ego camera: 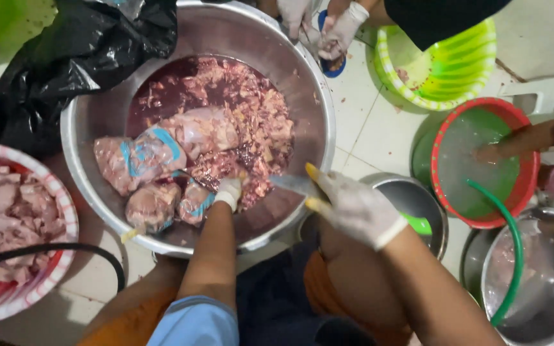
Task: Trimming and cleaning raw chicken pieces using a knife in a large metal bowl.
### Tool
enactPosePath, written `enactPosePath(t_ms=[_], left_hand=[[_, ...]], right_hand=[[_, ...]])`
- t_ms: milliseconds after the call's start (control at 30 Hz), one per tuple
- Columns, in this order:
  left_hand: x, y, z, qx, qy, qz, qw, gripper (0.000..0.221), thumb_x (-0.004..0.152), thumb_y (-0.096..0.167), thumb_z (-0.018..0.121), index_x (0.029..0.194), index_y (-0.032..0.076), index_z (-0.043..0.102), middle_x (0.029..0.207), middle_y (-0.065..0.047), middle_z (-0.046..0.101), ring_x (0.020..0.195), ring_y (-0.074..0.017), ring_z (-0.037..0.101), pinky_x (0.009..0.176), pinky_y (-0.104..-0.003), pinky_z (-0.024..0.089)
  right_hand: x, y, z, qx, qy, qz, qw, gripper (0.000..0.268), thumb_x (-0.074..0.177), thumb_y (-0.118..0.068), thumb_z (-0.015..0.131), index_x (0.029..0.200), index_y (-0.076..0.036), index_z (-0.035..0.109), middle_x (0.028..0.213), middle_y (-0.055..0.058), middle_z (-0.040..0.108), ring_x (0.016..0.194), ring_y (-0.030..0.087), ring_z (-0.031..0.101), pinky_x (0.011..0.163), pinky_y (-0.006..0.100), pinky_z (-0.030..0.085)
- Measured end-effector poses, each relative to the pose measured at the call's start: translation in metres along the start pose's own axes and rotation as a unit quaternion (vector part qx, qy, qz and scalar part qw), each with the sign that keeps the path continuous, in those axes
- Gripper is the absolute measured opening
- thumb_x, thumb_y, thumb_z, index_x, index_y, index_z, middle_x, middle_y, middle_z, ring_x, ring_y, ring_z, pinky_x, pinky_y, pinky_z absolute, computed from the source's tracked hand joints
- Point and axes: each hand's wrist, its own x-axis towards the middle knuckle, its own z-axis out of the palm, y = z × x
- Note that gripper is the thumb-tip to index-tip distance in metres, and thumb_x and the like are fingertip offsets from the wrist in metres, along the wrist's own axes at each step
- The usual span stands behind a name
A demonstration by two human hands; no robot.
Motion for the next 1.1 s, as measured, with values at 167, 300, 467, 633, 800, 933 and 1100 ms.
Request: enactPosePath(t_ms=[167, 300, 467, 633, 800, 933, 1100], left_hand=[[-0.077, 0.096, -0.086, -0.705, 0.061, -0.039, 0.706, 0.044, 0.101, 0.035, 0.049, 0.113, -0.006, 0.059, 0.062, -0.004, 0.044, 0.058, -0.0164, 0.061, 0.064, -0.032, 0.06], [-0.107, 0.123, -0.119, -0.796, 0.051, 0.026, 0.602, 0.032, 0.093, 0.017, 0.065, 0.118, -0.002, 0.06, 0.094, -0.011, 0.06, 0.078, -0.0247, 0.062, 0.075, -0.043, 0.057], [-0.202, 0.157, -0.191, -0.614, 0.128, 0.203, 0.752, 0.036, 0.079, -0.012, 0.062, 0.11, 0.003, 0.071, 0.112, -0.017, 0.061, 0.104, -0.0218, 0.061, 0.094, -0.04, 0.052], [-0.278, 0.161, -0.259, -0.629, 0.113, 0.257, 0.725, 0.059, 0.074, -0.004, 0.061, 0.133, 0.005, 0.06, 0.118, -0.008, 0.067, 0.104, -0.0167, 0.061, 0.095, -0.036, 0.051], [-0.3, 0.149, -0.296, -0.513, 0.17, 0.245, 0.805, 0.053, 0.081, 0.003, 0.065, 0.134, 0.006, 0.06, 0.121, -0.01, 0.068, 0.109, -0.017, 0.061, 0.1, -0.036, 0.048], [-0.297, 0.137, -0.293, -0.458, 0.187, 0.187, 0.849, 0.033, 0.084, 0.02, 0.071, 0.116, 0.01, 0.071, 0.1, -0.008, 0.068, 0.093, -0.0153, 0.061, 0.09, -0.035, 0.049], [-0.304, 0.135, -0.293, -0.458, 0.146, 0.185, 0.857, 0.057, 0.09, 0.022, 0.064, 0.143, 0.002, 0.051, 0.143, -0.023, 0.054, 0.137, -0.0255, 0.048, 0.116, -0.042, 0.034]], right_hand=[[0.008, 0.008, -0.004, 0.083, 0.022, 0.001, 0.996, 0.06, 0.098, -0.055, 0.048, 0.143, -0.016, 0.048, 0.125, 0.018, 0.063, 0.117, 0.037, 0.062, 0.1, 0.044, 0.051], [0.017, 0.017, -0.008, 0.126, 0.057, -0.017, 0.99, 0.058, 0.101, -0.051, 0.047, 0.147, -0.016, 0.045, 0.132, 0.021, 0.059, 0.126, 0.04, 0.056, 0.109, 0.048, 0.044], [0.008, -0.001, -0.05, 0.336, 0.041, -0.028, 0.941, 0.061, 0.1, -0.046, 0.046, 0.148, -0.008, 0.045, 0.143, 0.026, 0.052, 0.135, 0.04, 0.047, 0.115, 0.05, 0.035], [-0.003, -0.036, -0.065, 0.577, -0.012, -0.029, 0.816, 0.057, 0.095, -0.032, 0.056, 0.148, -0.016, 0.042, 0.079, 0.008, 0.061, 0.058, 0.009, 0.048, 0.041, 0.018, 0.042], [0.016, -0.061, -0.061, 0.569, -0.073, -0.083, 0.815, 0.071, 0.092, -0.024, 0.064, 0.154, -0.02, 0.03, 0.078, 0.011, 0.066, 0.054, 0.009, 0.05, 0.04, 0.019, 0.043], [0.036, -0.069, -0.044, 0.653, -0.094, -0.076, 0.748, 0.073, 0.091, -0.019, 0.066, 0.154, -0.018, 0.029, 0.075, 0.013, 0.065, 0.05, 0.01, 0.047, 0.036, 0.018, 0.038], [0.052, -0.067, -0.034, 0.723, -0.143, -0.088, 0.671, 0.045, 0.093, -0.016, 0.064, 0.133, -0.012, 0.045, 0.075, 0.014, 0.059, 0.053, 0.01, 0.045, 0.038, 0.019, 0.036]])
